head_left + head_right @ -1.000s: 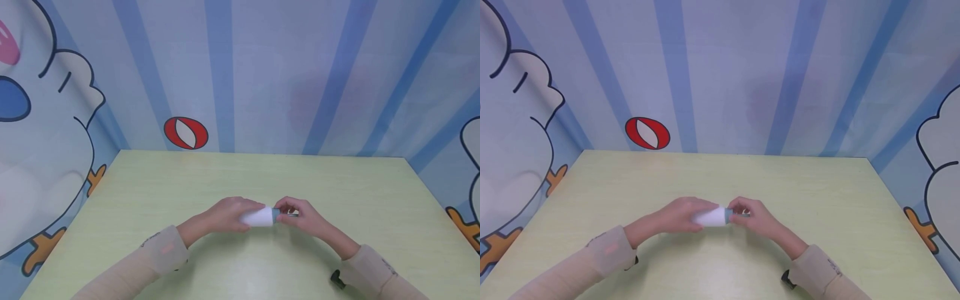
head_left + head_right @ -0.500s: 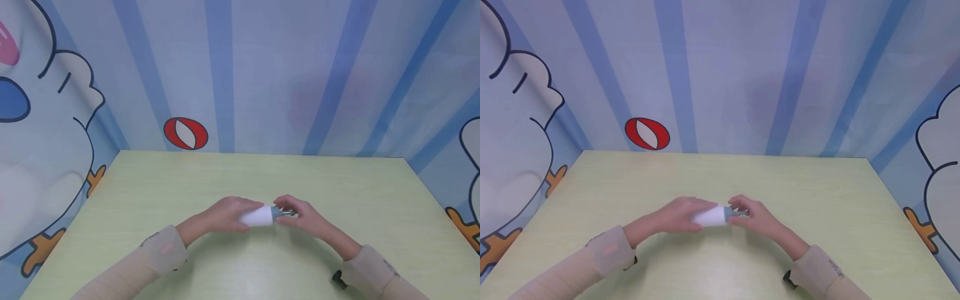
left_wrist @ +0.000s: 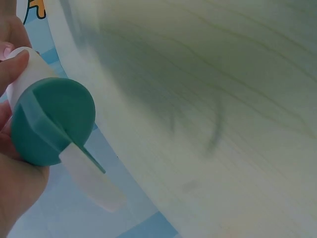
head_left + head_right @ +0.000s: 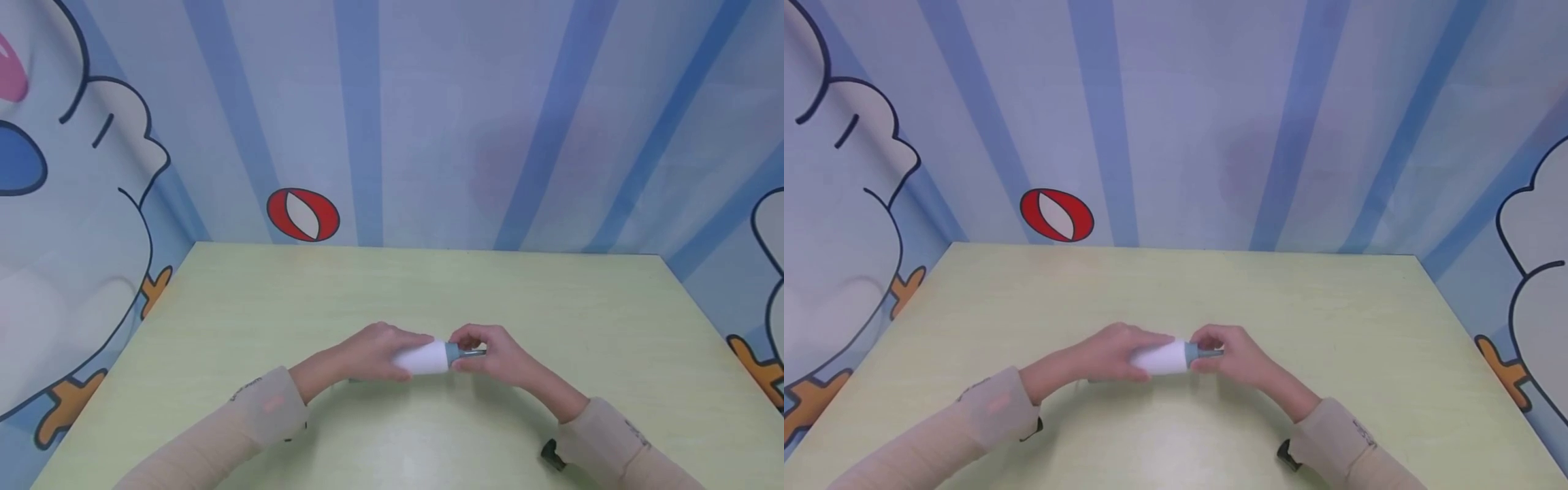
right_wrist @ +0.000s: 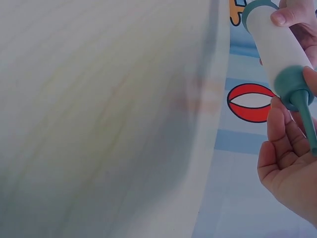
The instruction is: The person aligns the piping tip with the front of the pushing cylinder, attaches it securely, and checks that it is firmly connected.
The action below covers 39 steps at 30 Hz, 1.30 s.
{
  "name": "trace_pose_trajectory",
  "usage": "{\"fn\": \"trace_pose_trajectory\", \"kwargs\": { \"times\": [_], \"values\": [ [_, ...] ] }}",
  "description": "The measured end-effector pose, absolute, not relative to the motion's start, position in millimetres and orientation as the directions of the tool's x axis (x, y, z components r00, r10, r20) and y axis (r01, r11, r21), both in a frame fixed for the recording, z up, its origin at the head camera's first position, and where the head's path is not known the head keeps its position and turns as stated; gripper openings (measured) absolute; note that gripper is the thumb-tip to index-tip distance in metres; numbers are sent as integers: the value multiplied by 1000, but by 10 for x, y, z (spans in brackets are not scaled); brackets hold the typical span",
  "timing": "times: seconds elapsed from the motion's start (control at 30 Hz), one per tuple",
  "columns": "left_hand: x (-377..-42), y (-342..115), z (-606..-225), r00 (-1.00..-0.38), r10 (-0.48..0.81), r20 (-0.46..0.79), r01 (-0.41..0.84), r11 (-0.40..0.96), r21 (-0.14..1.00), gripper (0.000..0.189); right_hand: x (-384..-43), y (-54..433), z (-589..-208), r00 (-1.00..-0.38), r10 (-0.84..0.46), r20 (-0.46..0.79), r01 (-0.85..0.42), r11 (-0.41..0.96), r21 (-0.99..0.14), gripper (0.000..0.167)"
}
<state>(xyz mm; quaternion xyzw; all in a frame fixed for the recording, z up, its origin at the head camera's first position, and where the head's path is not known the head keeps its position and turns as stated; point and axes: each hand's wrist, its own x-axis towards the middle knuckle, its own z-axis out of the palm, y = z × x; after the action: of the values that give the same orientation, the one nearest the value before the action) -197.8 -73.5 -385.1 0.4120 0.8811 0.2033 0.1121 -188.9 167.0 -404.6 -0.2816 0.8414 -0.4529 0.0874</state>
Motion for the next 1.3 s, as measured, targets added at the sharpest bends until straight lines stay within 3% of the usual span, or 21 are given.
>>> {"fn": "trace_pose_trajectory", "kwargs": {
  "times": [0.23,0.57,0.8,1.3],
  "values": [
    [-1950,-716,-3842,-609,793,-3,727,560,397,57,-1896,1668,-4063,-835,-550,34,-306,411,-859,22],
    [-1955,-679,-3892,-620,785,-17,717,575,395,58,-1878,1679,-4126,-852,-524,-4,-237,393,-889,23],
    [-2135,-649,-3898,-676,736,-34,682,643,349,56,-2023,1683,-4137,-862,-506,15,-284,459,-842,20],
    [-2575,-555,-3989,-722,691,-30,673,712,198,57,-2459,1620,-4129,-891,-453,3,-319,623,-714,20]
  ]
}}
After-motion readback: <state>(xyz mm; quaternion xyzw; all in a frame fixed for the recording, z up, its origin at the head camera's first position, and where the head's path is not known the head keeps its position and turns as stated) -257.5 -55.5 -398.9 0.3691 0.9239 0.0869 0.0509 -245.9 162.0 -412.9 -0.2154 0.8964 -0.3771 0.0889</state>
